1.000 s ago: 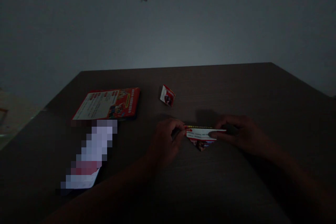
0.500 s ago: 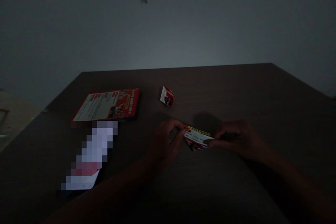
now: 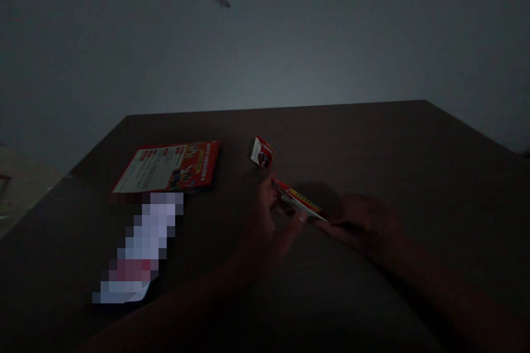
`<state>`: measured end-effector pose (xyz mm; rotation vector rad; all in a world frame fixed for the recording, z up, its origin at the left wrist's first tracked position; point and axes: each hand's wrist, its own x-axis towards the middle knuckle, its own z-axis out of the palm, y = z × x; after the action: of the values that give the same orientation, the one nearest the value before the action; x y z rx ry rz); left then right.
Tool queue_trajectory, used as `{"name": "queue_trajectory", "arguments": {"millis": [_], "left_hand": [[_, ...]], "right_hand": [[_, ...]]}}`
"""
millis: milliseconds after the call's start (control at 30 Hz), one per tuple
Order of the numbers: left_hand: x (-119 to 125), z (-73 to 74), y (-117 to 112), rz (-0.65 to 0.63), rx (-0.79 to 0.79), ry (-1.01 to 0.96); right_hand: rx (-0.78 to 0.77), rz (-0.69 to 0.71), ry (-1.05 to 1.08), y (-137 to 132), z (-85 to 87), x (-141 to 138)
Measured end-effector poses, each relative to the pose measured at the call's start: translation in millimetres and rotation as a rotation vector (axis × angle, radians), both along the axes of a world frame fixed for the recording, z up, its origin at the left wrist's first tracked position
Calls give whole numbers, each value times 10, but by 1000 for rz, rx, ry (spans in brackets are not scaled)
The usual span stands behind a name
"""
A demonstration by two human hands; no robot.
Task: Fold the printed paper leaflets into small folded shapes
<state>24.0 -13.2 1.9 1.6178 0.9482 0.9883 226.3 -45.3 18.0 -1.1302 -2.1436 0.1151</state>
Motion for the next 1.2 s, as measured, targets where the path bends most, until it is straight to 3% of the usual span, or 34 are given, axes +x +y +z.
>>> {"name": "queue_trajectory", "arguments": {"millis": [233, 400, 567, 800, 1067, 1200], "left_hand": [[36, 41, -87, -27, -106, 3], [17, 10, -93, -111, -46, -25], [-13, -74, -74, -230, 121, 65], [-41, -77, 29, -116, 199, 435], [-86, -59, 54, -210, 451, 549], [-95, -79, 61, -253, 539, 549]], "right_hand": [[79, 83, -31, 1, -42, -77], [36, 93, -53, -2, -20, -111], [-124, 67, 108, -14, -10, -99], [-369, -58, 333, -3, -21, -101], [-555, 196, 360, -1, -60, -100], [-569, 297, 314, 9, -31, -118]]}}
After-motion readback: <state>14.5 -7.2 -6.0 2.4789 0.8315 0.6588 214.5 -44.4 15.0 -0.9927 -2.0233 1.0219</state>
